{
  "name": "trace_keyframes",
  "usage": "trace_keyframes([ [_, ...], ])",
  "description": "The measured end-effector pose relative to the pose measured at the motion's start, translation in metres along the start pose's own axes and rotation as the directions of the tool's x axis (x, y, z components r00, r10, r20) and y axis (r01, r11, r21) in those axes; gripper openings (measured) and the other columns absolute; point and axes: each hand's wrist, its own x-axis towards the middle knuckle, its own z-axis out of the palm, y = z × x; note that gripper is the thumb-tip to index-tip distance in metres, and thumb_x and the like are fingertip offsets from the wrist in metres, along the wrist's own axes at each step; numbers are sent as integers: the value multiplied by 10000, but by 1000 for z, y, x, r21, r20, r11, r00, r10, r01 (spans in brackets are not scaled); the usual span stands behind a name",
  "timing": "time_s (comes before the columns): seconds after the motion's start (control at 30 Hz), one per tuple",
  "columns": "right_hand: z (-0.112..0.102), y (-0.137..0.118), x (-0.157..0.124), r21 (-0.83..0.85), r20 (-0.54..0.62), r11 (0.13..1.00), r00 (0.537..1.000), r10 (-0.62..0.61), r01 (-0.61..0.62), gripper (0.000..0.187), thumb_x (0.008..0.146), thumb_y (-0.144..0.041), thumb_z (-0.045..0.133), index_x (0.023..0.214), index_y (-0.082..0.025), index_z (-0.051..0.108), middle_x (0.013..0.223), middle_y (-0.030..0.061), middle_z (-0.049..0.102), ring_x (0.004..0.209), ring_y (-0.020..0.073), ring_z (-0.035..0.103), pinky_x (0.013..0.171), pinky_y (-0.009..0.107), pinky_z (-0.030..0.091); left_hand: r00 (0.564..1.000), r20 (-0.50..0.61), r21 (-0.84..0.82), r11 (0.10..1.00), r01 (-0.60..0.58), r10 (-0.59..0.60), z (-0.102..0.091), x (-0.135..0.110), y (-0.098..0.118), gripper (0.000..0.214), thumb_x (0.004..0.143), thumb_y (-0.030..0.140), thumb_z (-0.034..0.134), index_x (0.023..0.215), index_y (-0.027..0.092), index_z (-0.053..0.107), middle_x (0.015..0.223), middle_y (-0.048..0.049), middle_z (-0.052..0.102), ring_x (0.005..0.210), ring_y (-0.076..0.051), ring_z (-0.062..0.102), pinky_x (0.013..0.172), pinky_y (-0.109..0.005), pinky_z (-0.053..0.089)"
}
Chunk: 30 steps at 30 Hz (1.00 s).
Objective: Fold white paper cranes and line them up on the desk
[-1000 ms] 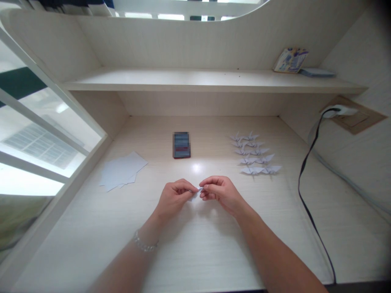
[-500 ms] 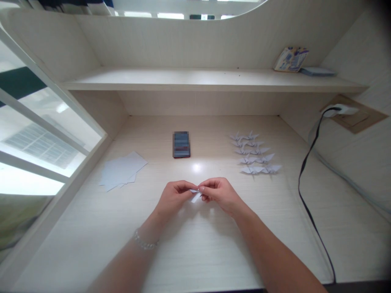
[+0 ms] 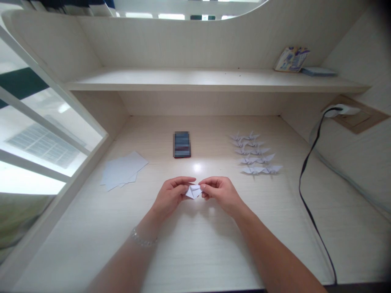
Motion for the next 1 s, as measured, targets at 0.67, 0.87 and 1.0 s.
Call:
trace_keyframes([
  [0.67,5,11,4,-152,-57,980,989,-135,125,159,740,-274,580,782,-138,651,640,26,631,553,119,559,532,235,442,995,-14,250,964,-94,101,5,-1,-5,402,627,237,721,994,138,589,761,-45,651,678,-144,614,634,-263,486],
  [0.87,3,12,4,-250,-41,954,983,-181,166,107,729,-219,574,781,-161,647,708,27,642,636,134,575,581,240,441,996,-24,283,956,-74,84,4,0,-7,340,637,195,703,952,117,602,706,-45,650,642,-141,617,614,-255,483],
  [1.0,4,12,4,-208,-46,968,987,-152,139,86,703,-202,591,754,-155,642,675,18,637,605,126,566,564,232,436,996,-12,302,950,-76,84,4,-1,-7,341,646,185,693,968,111,610,711,-53,651,647,-144,618,621,-262,484],
])
